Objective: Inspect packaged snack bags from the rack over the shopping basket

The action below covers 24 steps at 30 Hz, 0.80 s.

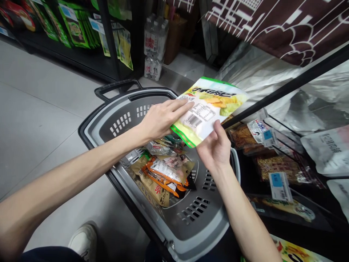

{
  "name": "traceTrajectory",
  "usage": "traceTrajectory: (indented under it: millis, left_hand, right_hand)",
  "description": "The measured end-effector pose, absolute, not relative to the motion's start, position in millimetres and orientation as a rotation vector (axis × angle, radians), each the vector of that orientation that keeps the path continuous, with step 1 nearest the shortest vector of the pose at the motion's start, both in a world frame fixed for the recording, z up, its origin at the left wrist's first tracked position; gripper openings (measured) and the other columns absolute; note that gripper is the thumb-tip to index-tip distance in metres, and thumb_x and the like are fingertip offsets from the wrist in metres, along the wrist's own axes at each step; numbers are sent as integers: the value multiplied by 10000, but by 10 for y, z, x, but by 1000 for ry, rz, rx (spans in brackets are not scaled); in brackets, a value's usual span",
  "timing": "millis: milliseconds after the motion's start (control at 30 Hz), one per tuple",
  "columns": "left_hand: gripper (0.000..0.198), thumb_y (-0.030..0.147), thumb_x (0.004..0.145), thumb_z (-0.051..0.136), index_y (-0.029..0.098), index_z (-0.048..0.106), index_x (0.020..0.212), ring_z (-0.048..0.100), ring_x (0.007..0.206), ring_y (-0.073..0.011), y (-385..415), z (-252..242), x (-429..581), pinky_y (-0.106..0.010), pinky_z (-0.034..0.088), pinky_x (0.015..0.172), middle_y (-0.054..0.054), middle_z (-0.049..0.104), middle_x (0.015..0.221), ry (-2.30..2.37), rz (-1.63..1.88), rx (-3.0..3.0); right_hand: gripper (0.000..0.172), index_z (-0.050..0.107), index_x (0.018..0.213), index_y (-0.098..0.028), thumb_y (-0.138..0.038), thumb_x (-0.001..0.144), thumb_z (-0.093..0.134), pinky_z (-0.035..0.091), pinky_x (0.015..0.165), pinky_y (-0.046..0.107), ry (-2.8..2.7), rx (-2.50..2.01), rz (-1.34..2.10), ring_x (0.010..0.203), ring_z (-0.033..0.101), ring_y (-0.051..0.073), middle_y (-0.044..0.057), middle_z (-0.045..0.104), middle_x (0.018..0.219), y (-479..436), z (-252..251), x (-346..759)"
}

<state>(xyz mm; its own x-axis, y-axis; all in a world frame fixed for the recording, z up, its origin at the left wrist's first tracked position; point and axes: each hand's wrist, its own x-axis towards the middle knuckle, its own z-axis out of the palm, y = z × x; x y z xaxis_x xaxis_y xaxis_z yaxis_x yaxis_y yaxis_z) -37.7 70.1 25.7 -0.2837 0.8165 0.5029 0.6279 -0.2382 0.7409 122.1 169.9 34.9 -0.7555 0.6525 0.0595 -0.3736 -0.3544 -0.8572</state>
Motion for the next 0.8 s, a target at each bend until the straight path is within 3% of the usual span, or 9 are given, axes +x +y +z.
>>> traceTrajectory:
  millis: [100, 233, 300, 367, 500, 633, 800]
  left_hand:
    - [536, 203, 734, 677, 260, 626, 1265, 525, 1303, -302, 692, 281, -380, -405, 402, 1105, -64, 629, 1338, 1737, 1754, 1454]
    - [483, 309, 730, 762, 183, 659, 1185, 596, 1234, -286, 740, 317, -378, -416, 437, 1101, -93, 698, 1226, 1441, 1978, 989]
    - [473, 329, 736, 775, 157, 663, 1162, 631, 1195, -271, 761, 346, -367, -422, 478, 1075, -117, 694, 1244, 1162, 2014, 823]
    - [454, 330, 748, 771, 137, 672, 1147, 663, 1149, -267, 763, 376, -348, -427, 517, 1045, -136, 704, 1222, 945, 1984, 700]
    - [437, 283, 729, 791, 119, 697, 1123, 700, 1077, -262, 723, 396, -314, -425, 550, 1025, -135, 742, 1123, 874, 1889, 598]
    - [513, 308, 673, 857, 155, 706, 1138, 685, 1116, -247, 650, 338, -312, -390, 526, 1064, -105, 727, 1188, 1024, 1816, 709]
    - [566, 516, 681, 840, 166, 720, 1110, 621, 1205, -268, 533, 307, -372, -400, 445, 1135, -60, 722, 1208, 1590, 1579, 974]
  right_hand:
    - [293, 700, 1049, -281, -502, 868, 635, 597, 909, 375, -1348, -432, 2127, 1217, 631, 212, 18, 707, 1248, 1768, 398, 1267]
    - [288, 706, 967, -254, -465, 779, 764, 593, 691, 256, -1538, -601, 2035, 914, 717, 163, 14, 758, 1043, 1860, 407, 1298]
    - [304, 700, 916, -231, -464, 750, 801, 575, 652, 225, -1543, -684, 1942, 822, 709, 139, -2, 758, 944, 1904, 390, 1303]
    - [304, 687, 901, -255, -481, 740, 811, 584, 710, 241, -1480, -711, 1873, 862, 704, 138, -31, 756, 942, 1952, 373, 1304]
    - [280, 668, 957, -322, -515, 779, 767, 558, 975, 345, -1387, -526, 1888, 1098, 670, 169, -57, 751, 1089, 2044, 359, 1270]
    - [379, 655, 1097, -284, -519, 804, 711, 536, 1040, 454, -1345, -380, 1929, 1268, 599, 216, -3, 717, 1225, 2112, 361, 1138]
    - [220, 649, 884, -294, -433, 759, 765, 508, 1106, 352, -1269, -336, 1787, 1277, 594, 149, -48, 762, 1035, 2300, 401, 874]
